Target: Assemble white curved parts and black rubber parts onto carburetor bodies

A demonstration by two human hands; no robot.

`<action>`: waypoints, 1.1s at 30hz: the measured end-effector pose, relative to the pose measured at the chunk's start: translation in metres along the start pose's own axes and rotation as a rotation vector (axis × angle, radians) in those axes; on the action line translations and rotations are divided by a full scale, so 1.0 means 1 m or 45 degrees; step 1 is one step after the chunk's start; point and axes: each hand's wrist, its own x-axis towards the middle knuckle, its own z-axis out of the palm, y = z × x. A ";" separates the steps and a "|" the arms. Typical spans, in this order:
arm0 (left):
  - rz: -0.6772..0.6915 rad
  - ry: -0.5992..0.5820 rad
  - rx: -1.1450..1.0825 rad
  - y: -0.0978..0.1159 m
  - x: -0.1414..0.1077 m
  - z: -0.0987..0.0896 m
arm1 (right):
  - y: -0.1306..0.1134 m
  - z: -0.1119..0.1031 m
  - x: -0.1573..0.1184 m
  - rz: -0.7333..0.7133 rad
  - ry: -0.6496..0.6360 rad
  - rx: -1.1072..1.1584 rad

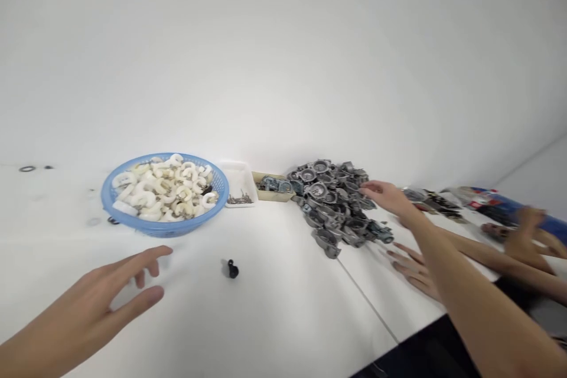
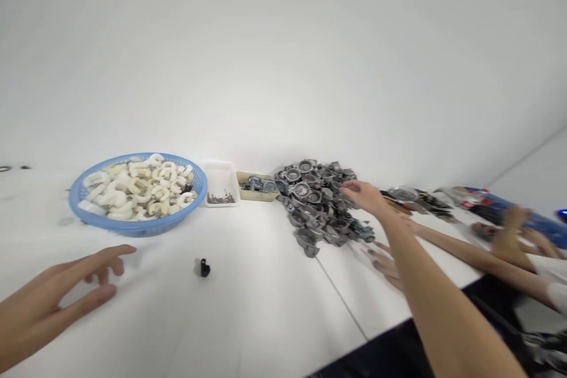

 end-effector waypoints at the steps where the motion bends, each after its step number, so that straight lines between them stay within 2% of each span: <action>1: -0.017 -0.056 0.026 0.003 0.002 -0.002 | -0.021 -0.002 -0.001 -0.108 -0.044 0.026; 3: 0.046 -0.028 0.102 0.010 0.005 -0.004 | -0.069 0.004 -0.016 -0.373 -0.152 0.101; 4: 0.147 0.032 0.151 0.014 0.006 -0.005 | -0.093 0.012 -0.030 -0.530 -0.216 0.146; 7: 0.467 0.258 0.260 0.031 0.011 -0.006 | -0.157 0.054 -0.092 -0.956 -0.424 0.216; 10: 0.552 0.257 0.320 0.056 0.019 -0.005 | -0.195 0.099 -0.152 -1.281 -0.592 0.210; 12: 0.589 0.198 0.398 0.072 0.027 -0.001 | -0.206 0.120 -0.173 -1.371 -0.604 0.222; 15: 0.640 0.175 0.466 0.085 0.039 0.017 | -0.209 0.136 -0.178 -1.414 -0.567 0.270; 20: 0.631 0.165 0.466 0.075 0.041 0.048 | -0.207 0.153 -0.168 -1.453 -0.519 0.373; 23: 0.590 0.127 0.415 0.070 0.032 0.051 | -0.206 0.160 -0.173 -1.486 -0.515 0.442; 25: 0.569 0.091 0.400 0.070 0.028 0.048 | -0.207 0.161 -0.182 -1.500 -0.536 0.633; 27: 0.574 0.063 0.394 0.071 0.026 0.043 | -0.209 0.161 -0.194 -1.450 -0.625 0.980; 29: 0.596 0.066 0.387 0.073 0.025 0.040 | -0.212 0.159 -0.207 -1.313 -0.775 1.285; 33: 0.616 0.102 0.346 0.075 0.024 0.039 | -0.220 0.159 -0.224 -1.058 -1.037 1.565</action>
